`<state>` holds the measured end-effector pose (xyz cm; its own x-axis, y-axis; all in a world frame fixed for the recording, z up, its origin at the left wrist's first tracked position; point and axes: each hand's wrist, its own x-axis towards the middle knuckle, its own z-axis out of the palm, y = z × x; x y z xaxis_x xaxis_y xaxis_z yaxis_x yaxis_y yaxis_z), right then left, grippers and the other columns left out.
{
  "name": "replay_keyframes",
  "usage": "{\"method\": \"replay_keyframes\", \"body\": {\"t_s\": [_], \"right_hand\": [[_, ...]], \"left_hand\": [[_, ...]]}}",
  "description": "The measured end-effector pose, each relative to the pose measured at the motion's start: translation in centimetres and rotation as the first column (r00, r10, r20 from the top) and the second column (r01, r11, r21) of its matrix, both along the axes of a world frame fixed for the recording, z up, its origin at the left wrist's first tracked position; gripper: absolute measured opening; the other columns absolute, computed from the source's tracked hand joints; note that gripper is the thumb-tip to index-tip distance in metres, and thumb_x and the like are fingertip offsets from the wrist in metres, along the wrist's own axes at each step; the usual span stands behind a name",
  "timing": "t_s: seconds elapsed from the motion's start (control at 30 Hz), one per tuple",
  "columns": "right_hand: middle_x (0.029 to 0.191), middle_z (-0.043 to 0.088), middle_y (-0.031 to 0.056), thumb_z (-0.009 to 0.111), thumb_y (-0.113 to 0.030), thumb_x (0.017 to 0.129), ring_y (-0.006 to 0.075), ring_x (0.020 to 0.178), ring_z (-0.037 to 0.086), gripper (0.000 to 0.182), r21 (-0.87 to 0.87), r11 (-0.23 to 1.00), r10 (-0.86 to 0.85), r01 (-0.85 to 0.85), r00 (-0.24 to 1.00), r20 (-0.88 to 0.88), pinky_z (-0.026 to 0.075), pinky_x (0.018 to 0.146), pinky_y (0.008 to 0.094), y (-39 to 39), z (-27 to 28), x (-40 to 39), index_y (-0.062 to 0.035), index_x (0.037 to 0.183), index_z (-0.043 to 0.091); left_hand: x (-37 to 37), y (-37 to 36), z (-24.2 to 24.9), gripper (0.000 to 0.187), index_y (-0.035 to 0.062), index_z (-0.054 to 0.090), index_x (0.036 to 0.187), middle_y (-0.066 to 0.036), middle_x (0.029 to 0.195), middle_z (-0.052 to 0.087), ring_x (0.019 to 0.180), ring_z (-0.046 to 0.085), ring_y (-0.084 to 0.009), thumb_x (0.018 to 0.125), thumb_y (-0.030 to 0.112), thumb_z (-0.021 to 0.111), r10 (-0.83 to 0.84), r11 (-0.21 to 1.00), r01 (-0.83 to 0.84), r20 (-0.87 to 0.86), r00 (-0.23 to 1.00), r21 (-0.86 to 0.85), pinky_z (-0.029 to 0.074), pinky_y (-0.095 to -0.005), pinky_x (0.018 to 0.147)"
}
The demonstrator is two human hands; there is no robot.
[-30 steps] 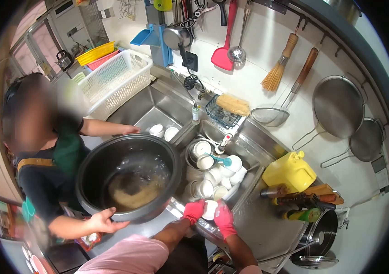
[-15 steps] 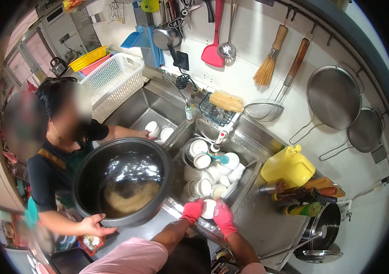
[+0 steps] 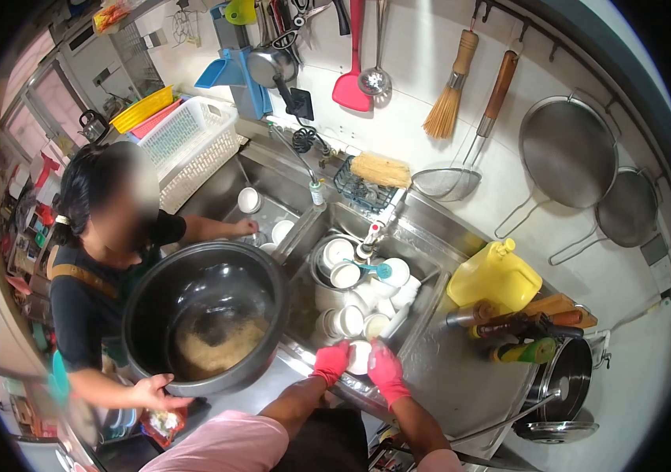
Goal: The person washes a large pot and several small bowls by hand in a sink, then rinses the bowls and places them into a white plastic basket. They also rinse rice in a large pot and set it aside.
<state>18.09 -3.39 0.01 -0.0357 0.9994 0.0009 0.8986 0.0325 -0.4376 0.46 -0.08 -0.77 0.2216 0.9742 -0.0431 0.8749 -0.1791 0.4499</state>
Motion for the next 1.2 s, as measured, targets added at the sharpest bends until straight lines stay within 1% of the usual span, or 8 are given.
{"method": "replay_keyframes", "body": {"t_s": [0.17, 0.27, 0.37, 0.7, 0.87, 0.97, 1.1, 1.2], "right_hand": [[0.117, 0.066, 0.0148, 0.057, -0.015, 0.089, 0.0314, 0.105, 0.065, 0.038, 0.01, 1.0, 0.01, -0.01, 0.999, 0.036, 0.054, 0.087, 0.0397, 0.0, -0.3, 0.1, -0.0058, 0.126, 0.06], [0.115, 0.066, 0.0136, 0.056, -0.016, 0.089, 0.0306, 0.102, 0.066, 0.039, -0.035, 0.999, 0.015, -0.013, 0.997, 0.073, 0.055, 0.085, 0.0388, 0.0, 0.6, -0.1, -0.0066, 0.127, 0.059], [0.113, 0.066, 0.0124, 0.055, -0.016, 0.089, 0.0301, 0.099, 0.067, 0.039, 0.002, 1.0, 0.021, -0.022, 0.994, 0.108, 0.055, 0.083, 0.0388, -0.1, -0.7, 0.0, -0.0072, 0.127, 0.059], [0.112, 0.066, 0.012, 0.054, -0.015, 0.089, 0.0305, 0.098, 0.067, 0.037, -0.006, 1.0, 0.025, -0.025, 0.994, 0.108, 0.056, 0.081, 0.04, 0.0, -0.3, 0.0, -0.0062, 0.124, 0.06], [0.112, 0.066, 0.0124, 0.054, -0.014, 0.089, 0.0306, 0.098, 0.067, 0.037, 0.005, 1.0, 0.022, -0.023, 0.994, 0.103, 0.055, 0.081, 0.0397, 0.0, -0.3, 0.0, -0.0058, 0.125, 0.06], [0.11, 0.064, 0.0168, 0.053, -0.019, 0.088, 0.0335, 0.096, 0.065, 0.052, -0.004, 1.0, 0.031, -0.031, 0.998, 0.05, 0.055, 0.078, 0.0457, -0.2, -2.3, 0.3, -0.0114, 0.14, 0.05], [0.109, 0.065, 0.0171, 0.052, -0.018, 0.089, 0.0339, 0.096, 0.066, 0.05, -0.011, 0.999, 0.033, -0.032, 0.998, 0.061, 0.055, 0.079, 0.0454, -0.2, -2.1, 0.3, -0.0102, 0.139, 0.051], [0.109, 0.065, 0.0177, 0.051, -0.017, 0.09, 0.034, 0.096, 0.066, 0.048, -0.031, 0.999, 0.03, -0.028, 0.998, 0.058, 0.055, 0.079, 0.0453, 0.0, -1.8, 0.2, -0.0093, 0.138, 0.052]], "left_hand": [[0.1, 0.1, -0.1, 0.028, 0.0126, 0.062, 0.098, -0.014, 0.071, 0.068, 0.063, 0.067, -0.0362, 0.098, 0.039, 0.051, 0.0, 1.0, 0.0, -0.004, 1.0, -0.008, 0.053, -0.0492, 0.057], [0.0, 0.0, -0.2, 0.028, 0.0127, 0.061, 0.097, -0.014, 0.071, 0.068, 0.063, 0.067, -0.0365, 0.098, 0.039, 0.051, -0.004, 1.0, 0.004, 0.006, 1.0, -0.008, 0.052, -0.0493, 0.058], [0.0, 0.1, 0.3, 0.025, 0.0117, 0.061, 0.096, -0.015, 0.072, 0.068, 0.065, 0.067, -0.0361, 0.097, 0.036, 0.054, -0.001, 1.0, 0.0, -0.011, 1.0, -0.022, 0.053, -0.0485, 0.058], [0.0, 0.1, 0.4, 0.025, 0.011, 0.059, 0.094, -0.014, 0.068, 0.067, 0.062, 0.066, -0.035, 0.097, 0.036, 0.055, -0.014, 1.0, 0.013, -0.03, 0.999, -0.011, 0.052, -0.0475, 0.056], [0.1, 0.1, 0.1, 0.026, 0.0109, 0.059, 0.095, -0.015, 0.071, 0.067, 0.064, 0.067, -0.0353, 0.098, 0.037, 0.054, -0.011, 1.0, 0.011, -0.017, 1.0, -0.008, 0.052, -0.0475, 0.057], [0.0, 0.0, 0.3, 0.026, 0.0108, 0.059, 0.096, -0.015, 0.073, 0.068, 0.066, 0.067, -0.0355, 0.098, 0.037, 0.053, -0.015, 1.0, 0.015, -0.023, 1.0, -0.02, 0.053, -0.0476, 0.058], [0.0, 0.0, 0.5, 0.026, 0.0109, 0.059, 0.097, -0.015, 0.074, 0.068, 0.066, 0.067, -0.0353, 0.098, 0.036, 0.053, -0.02, 0.999, 0.019, -0.035, 0.999, -0.042, 0.052, -0.0475, 0.059], [-0.1, 0.0, 0.4, 0.026, 0.0109, 0.059, 0.097, -0.015, 0.073, 0.068, 0.066, 0.067, -0.035, 0.098, 0.036, 0.053, -0.019, 0.999, 0.019, -0.01, 1.0, -0.042, 0.052, -0.0474, 0.058]]}}
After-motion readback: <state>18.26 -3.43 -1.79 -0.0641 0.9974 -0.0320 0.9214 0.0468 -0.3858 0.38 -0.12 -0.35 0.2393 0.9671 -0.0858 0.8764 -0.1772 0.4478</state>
